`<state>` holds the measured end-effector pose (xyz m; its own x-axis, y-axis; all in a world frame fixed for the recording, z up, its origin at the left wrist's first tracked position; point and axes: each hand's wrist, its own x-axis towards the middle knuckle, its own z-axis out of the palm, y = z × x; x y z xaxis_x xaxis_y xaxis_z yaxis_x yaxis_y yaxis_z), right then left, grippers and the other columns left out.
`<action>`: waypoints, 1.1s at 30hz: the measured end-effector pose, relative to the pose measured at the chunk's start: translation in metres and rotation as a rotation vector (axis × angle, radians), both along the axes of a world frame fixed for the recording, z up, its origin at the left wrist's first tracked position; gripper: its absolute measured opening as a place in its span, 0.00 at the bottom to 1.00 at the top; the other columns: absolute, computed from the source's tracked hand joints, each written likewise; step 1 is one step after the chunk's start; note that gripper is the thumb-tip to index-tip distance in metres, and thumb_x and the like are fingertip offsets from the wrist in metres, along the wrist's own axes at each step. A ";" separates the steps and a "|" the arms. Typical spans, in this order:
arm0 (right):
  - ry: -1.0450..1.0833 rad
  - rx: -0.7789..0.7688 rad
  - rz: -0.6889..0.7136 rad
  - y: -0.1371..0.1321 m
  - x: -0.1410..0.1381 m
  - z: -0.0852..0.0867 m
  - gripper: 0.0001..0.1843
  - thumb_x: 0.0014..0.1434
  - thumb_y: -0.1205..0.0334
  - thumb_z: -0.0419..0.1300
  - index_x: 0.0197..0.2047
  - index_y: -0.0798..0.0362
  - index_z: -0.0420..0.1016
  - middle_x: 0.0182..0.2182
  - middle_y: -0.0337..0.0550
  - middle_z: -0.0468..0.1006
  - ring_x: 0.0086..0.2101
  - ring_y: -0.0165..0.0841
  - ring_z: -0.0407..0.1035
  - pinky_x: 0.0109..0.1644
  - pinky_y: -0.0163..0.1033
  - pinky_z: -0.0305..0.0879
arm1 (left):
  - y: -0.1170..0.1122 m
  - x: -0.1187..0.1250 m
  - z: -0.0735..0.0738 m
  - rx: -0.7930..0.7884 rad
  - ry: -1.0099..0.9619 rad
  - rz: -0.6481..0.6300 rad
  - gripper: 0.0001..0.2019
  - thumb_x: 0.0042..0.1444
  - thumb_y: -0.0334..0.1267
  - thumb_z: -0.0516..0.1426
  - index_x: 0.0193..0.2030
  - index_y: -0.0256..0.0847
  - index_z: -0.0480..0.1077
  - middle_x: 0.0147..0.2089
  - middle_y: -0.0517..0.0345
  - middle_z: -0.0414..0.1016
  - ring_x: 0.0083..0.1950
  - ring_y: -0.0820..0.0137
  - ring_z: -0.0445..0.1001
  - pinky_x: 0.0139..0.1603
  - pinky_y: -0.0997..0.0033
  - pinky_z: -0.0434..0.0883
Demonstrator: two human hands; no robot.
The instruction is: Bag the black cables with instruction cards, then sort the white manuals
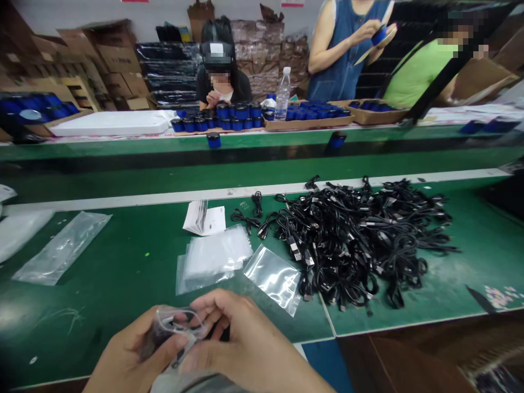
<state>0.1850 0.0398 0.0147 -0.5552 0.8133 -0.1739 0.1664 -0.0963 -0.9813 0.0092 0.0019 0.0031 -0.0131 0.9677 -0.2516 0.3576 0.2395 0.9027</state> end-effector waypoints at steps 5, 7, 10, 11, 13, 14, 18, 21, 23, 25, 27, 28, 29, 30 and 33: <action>-0.124 0.155 -0.112 -0.001 0.000 -0.004 0.09 0.58 0.62 0.56 0.28 0.53 0.74 0.25 0.37 0.71 0.29 0.27 0.65 0.33 0.32 0.60 | -0.002 0.011 0.002 -0.012 -0.203 0.208 0.15 0.49 0.52 0.57 0.32 0.41 0.71 0.29 0.61 0.75 0.32 0.72 0.72 0.33 0.81 0.68; -0.103 0.163 -0.125 -0.001 0.000 -0.005 0.08 0.58 0.62 0.55 0.31 0.52 0.75 0.26 0.37 0.71 0.30 0.27 0.66 0.34 0.32 0.60 | 0.000 0.006 0.001 -0.008 -0.158 0.217 0.16 0.51 0.53 0.55 0.32 0.41 0.71 0.29 0.60 0.74 0.31 0.72 0.71 0.33 0.80 0.68; -0.058 0.162 -0.192 -0.001 0.001 -0.005 0.07 0.57 0.63 0.56 0.30 0.54 0.74 0.26 0.37 0.70 0.28 0.27 0.65 0.32 0.32 0.59 | 0.001 -0.005 -0.003 0.032 -0.057 0.105 0.16 0.54 0.52 0.53 0.30 0.41 0.71 0.29 0.60 0.72 0.31 0.72 0.70 0.32 0.79 0.68; -0.045 0.167 -0.209 -0.001 0.002 -0.005 0.07 0.56 0.63 0.57 0.28 0.54 0.72 0.25 0.37 0.69 0.27 0.27 0.64 0.31 0.32 0.59 | 0.001 -0.007 -0.005 0.053 -0.029 0.069 0.15 0.55 0.50 0.52 0.30 0.41 0.70 0.28 0.60 0.71 0.30 0.72 0.70 0.32 0.79 0.68; -0.027 0.190 -0.218 0.000 0.002 -0.005 0.08 0.55 0.65 0.57 0.25 0.55 0.70 0.24 0.37 0.68 0.26 0.26 0.62 0.30 0.31 0.58 | 0.001 -0.008 -0.007 0.114 0.030 0.043 0.14 0.55 0.48 0.52 0.29 0.41 0.70 0.27 0.61 0.69 0.29 0.74 0.69 0.30 0.81 0.67; -0.026 0.202 -0.214 0.000 0.002 -0.005 0.08 0.55 0.66 0.56 0.25 0.55 0.69 0.24 0.37 0.68 0.26 0.26 0.62 0.29 0.31 0.57 | 0.000 -0.008 -0.007 0.143 0.053 0.039 0.13 0.55 0.47 0.52 0.28 0.41 0.70 0.26 0.62 0.68 0.28 0.74 0.68 0.29 0.82 0.66; -0.063 0.203 -0.177 0.001 0.001 -0.005 0.06 0.56 0.66 0.56 0.27 0.54 0.71 0.25 0.37 0.69 0.28 0.27 0.63 0.31 0.31 0.58 | 0.001 -0.004 -0.004 0.185 0.058 0.076 0.13 0.55 0.46 0.53 0.25 0.41 0.69 0.25 0.63 0.67 0.27 0.75 0.67 0.27 0.83 0.64; -0.090 0.210 -0.144 0.000 0.000 -0.005 0.06 0.56 0.67 0.55 0.29 0.54 0.72 0.26 0.37 0.70 0.29 0.27 0.64 0.32 0.31 0.59 | 0.003 -0.001 -0.003 0.107 -0.030 -0.006 0.12 0.54 0.45 0.54 0.27 0.42 0.71 0.27 0.62 0.68 0.28 0.75 0.68 0.28 0.82 0.66; -0.097 0.252 -0.137 -0.001 0.000 -0.006 0.06 0.55 0.68 0.55 0.28 0.54 0.71 0.25 0.36 0.71 0.28 0.26 0.65 0.32 0.31 0.59 | 0.003 0.001 -0.004 0.074 -0.077 -0.038 0.11 0.53 0.45 0.55 0.27 0.41 0.71 0.27 0.61 0.69 0.28 0.75 0.69 0.28 0.82 0.66; -0.116 0.303 -0.148 -0.001 -0.002 -0.008 0.06 0.54 0.69 0.55 0.27 0.54 0.71 0.24 0.36 0.71 0.27 0.26 0.65 0.31 0.31 0.59 | 0.003 0.003 -0.005 0.100 -0.085 0.008 0.10 0.53 0.44 0.56 0.26 0.41 0.71 0.27 0.62 0.69 0.26 0.77 0.68 0.27 0.83 0.65; -0.144 0.338 -0.175 -0.001 -0.005 -0.010 0.06 0.54 0.69 0.55 0.27 0.54 0.71 0.24 0.36 0.71 0.27 0.26 0.65 0.30 0.31 0.58 | 0.003 0.004 -0.007 0.146 -0.065 0.015 0.09 0.52 0.43 0.56 0.26 0.41 0.71 0.27 0.62 0.70 0.26 0.77 0.68 0.27 0.83 0.66; -0.152 0.351 -0.181 -0.002 -0.007 -0.011 0.06 0.54 0.69 0.56 0.27 0.54 0.71 0.24 0.36 0.71 0.27 0.26 0.65 0.30 0.31 0.59 | 0.004 0.004 -0.008 0.155 -0.045 -0.014 0.09 0.52 0.43 0.56 0.27 0.42 0.71 0.27 0.62 0.71 0.26 0.76 0.69 0.27 0.83 0.67; -0.153 0.366 -0.184 -0.003 -0.009 -0.011 0.07 0.55 0.68 0.56 0.27 0.54 0.71 0.24 0.37 0.72 0.27 0.26 0.66 0.30 0.31 0.59 | 0.005 0.004 -0.009 0.159 -0.016 -0.051 0.09 0.53 0.42 0.55 0.27 0.42 0.72 0.27 0.61 0.71 0.27 0.75 0.70 0.27 0.82 0.68; -0.152 0.382 -0.183 -0.004 -0.011 -0.012 0.07 0.55 0.68 0.56 0.27 0.55 0.72 0.24 0.37 0.72 0.27 0.26 0.67 0.31 0.30 0.60 | 0.005 0.003 -0.010 0.167 0.018 -0.082 0.09 0.53 0.42 0.55 0.28 0.42 0.72 0.27 0.61 0.71 0.26 0.75 0.70 0.26 0.82 0.68; -0.158 0.459 -0.124 -0.007 -0.011 -0.013 0.08 0.56 0.67 0.56 0.27 0.54 0.74 0.23 0.37 0.74 0.26 0.26 0.68 0.31 0.30 0.62 | 0.001 -0.005 -0.014 0.212 0.106 -0.110 0.10 0.53 0.42 0.55 0.26 0.43 0.73 0.23 0.62 0.70 0.23 0.75 0.69 0.23 0.82 0.67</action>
<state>0.1739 0.0333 0.0018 -0.4455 0.8838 0.1428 0.3314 0.3110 -0.8908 0.0038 0.0028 -0.0110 0.0799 0.9957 -0.0461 0.4666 0.0036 0.8845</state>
